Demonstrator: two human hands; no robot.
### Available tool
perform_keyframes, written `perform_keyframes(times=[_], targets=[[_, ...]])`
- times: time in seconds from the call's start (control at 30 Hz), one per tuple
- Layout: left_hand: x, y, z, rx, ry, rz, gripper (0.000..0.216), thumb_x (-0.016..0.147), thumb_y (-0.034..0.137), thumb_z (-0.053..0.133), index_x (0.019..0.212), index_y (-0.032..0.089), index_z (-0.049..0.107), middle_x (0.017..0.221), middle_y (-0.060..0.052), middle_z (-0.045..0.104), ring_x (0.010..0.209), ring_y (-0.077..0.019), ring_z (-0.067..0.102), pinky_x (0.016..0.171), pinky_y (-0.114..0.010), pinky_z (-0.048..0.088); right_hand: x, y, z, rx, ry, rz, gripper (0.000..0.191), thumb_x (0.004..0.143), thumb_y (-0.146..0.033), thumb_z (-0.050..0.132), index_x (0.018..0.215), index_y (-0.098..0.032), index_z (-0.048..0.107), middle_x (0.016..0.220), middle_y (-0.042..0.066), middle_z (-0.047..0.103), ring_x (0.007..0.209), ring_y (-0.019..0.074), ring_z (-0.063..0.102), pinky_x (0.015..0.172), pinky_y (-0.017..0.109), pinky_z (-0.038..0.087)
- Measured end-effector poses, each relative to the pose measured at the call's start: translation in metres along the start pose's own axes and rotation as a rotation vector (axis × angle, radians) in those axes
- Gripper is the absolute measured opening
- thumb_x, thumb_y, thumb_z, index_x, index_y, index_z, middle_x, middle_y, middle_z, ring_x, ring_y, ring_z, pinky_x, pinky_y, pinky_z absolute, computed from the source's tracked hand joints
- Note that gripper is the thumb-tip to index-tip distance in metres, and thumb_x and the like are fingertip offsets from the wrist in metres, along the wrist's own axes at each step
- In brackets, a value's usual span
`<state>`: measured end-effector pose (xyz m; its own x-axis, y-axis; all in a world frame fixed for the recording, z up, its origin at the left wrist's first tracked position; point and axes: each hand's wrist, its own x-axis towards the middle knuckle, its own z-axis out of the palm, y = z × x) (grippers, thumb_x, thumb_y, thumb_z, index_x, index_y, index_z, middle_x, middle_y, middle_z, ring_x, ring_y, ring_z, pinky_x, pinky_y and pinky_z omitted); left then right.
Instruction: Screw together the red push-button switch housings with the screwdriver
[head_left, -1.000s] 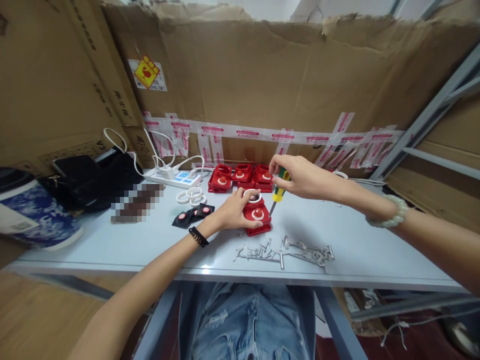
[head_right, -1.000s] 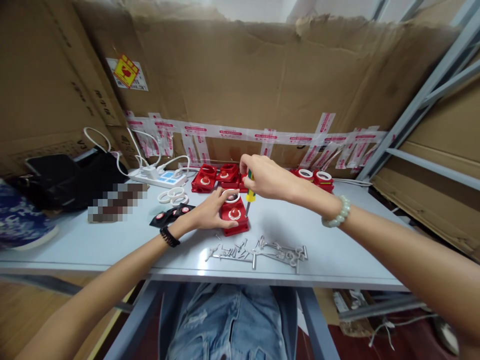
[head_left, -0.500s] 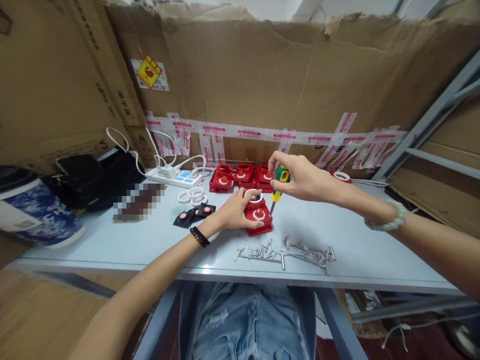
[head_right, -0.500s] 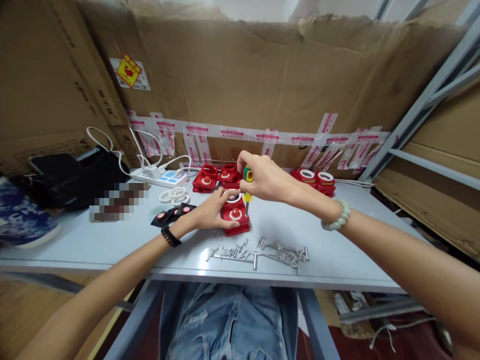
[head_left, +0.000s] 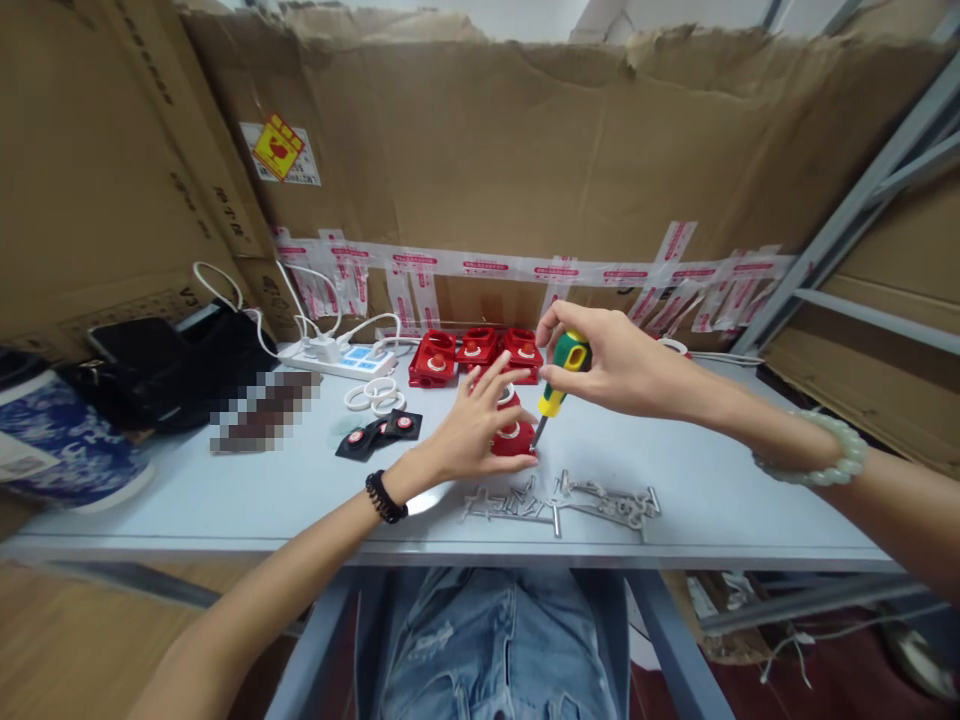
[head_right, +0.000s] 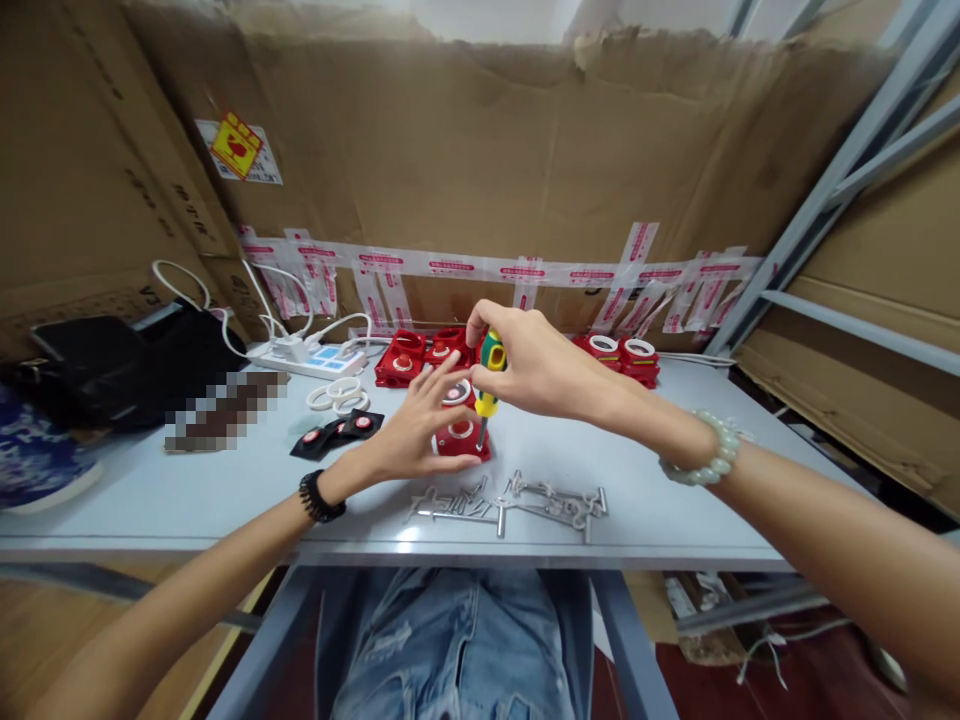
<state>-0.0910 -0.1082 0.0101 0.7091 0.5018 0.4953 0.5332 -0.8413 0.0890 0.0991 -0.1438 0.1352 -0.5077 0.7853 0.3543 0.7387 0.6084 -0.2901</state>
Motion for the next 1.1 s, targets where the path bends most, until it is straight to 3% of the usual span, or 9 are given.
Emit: perform_keyframes(times=[0.1, 0.27, 0.4, 0.5, 0.6, 0.73, 0.93, 1.1], targets=[[0.0, 0.012, 0.003, 0.043, -0.02, 0.065, 0.03, 0.087, 0.046, 0.05, 0.085, 0.022, 0.067, 0.14, -0.009, 0.036, 0.138, -0.0331, 0.017, 0.108, -0.055, 0.013, -0.002, 0.0, -0.003, 0.003, 0.0, -0.001, 0.016, 0.074, -0.024, 0.056, 0.089, -0.02, 0.051, 0.08, 0.001, 0.06, 0.067, 0.0133, 0.049, 0.059, 0.028, 0.037], [-0.006, 0.019, 0.006, 0.073, -0.061, 0.079, 0.026, 0.086, 0.043, 0.052, 0.087, 0.022, 0.067, 0.139, -0.01, 0.039, 0.139, -0.0335, 0.017, 0.108, -0.057, 0.011, -0.003, 0.0, -0.01, -0.013, 0.034, 0.027, 0.017, 0.073, -0.023, 0.057, 0.088, -0.02, 0.051, 0.08, 0.002, 0.06, 0.067, 0.0145, 0.05, 0.06, 0.028, 0.038], [-0.01, 0.008, -0.01, 0.024, -0.08, 0.034, 0.037, 0.079, 0.046, 0.058, 0.107, 0.022, 0.059, 0.145, -0.011, 0.033, 0.138, -0.0354, 0.017, 0.108, -0.057, 0.013, -0.002, 0.0, -0.007, 0.005, 0.038, 0.008, 0.016, 0.073, -0.022, 0.056, 0.088, -0.02, 0.051, 0.078, 0.001, 0.059, 0.065, 0.0134, 0.049, 0.059, 0.028, 0.037], [-0.012, -0.016, -0.021, -0.042, -0.177, -0.028, 0.064, 0.073, 0.043, 0.063, 0.131, 0.027, 0.04, 0.149, -0.009, 0.028, 0.138, -0.036, 0.017, 0.107, -0.059, 0.016, 0.002, -0.003, 0.0, 0.025, 0.022, -0.01, 0.016, 0.073, -0.021, 0.055, 0.088, -0.02, 0.05, 0.077, 0.0, 0.059, 0.064, 0.0127, 0.048, 0.058, 0.027, 0.036], [-0.013, -0.038, -0.022, -0.124, -0.279, -0.062, 0.07, 0.074, 0.042, 0.063, 0.136, 0.03, 0.032, 0.146, -0.009, 0.032, 0.131, -0.0329, 0.032, 0.103, -0.052, 0.029, 0.008, -0.009, 0.009, 0.042, 0.001, -0.011, 0.016, 0.073, -0.02, 0.054, 0.088, -0.02, 0.05, 0.077, 0.001, 0.06, 0.065, 0.013, 0.049, 0.058, 0.027, 0.036], [-0.015, -0.043, -0.014, -0.05, -0.208, -0.095, 0.06, 0.078, 0.045, 0.059, 0.133, 0.03, 0.038, 0.132, -0.009, 0.045, 0.116, -0.029, 0.046, 0.095, -0.044, 0.037, 0.015, -0.014, 0.021, 0.069, -0.02, -0.003, 0.015, 0.074, -0.02, 0.052, 0.088, -0.02, 0.048, 0.075, 0.001, 0.06, 0.064, 0.0128, 0.048, 0.058, 0.027, 0.035], [-0.013, -0.032, -0.007, 0.219, -0.1, -0.131, 0.06, 0.077, 0.061, 0.053, 0.123, 0.022, 0.049, 0.108, -0.011, 0.056, 0.101, -0.0296, 0.047, 0.094, -0.049, 0.029, 0.019, -0.008, 0.033, 0.061, -0.005, -0.002, 0.014, 0.074, -0.022, 0.052, 0.087, -0.02, 0.048, 0.069, -0.001, 0.057, 0.059, 0.0115, 0.046, 0.056, 0.026, 0.035], [-0.01, -0.037, -0.006, 0.253, -0.06, -0.14, 0.062, 0.074, 0.063, 0.056, 0.121, 0.023, 0.051, 0.1, -0.01, 0.056, 0.098, -0.0298, 0.046, 0.092, -0.049, 0.027, 0.019, 0.001, 0.031, 0.069, 0.014, 0.012, 0.012, 0.074, -0.021, 0.052, 0.086, -0.02, 0.048, 0.073, 0.0, 0.058, 0.061, 0.0118, 0.047, 0.058, 0.026, 0.035]])
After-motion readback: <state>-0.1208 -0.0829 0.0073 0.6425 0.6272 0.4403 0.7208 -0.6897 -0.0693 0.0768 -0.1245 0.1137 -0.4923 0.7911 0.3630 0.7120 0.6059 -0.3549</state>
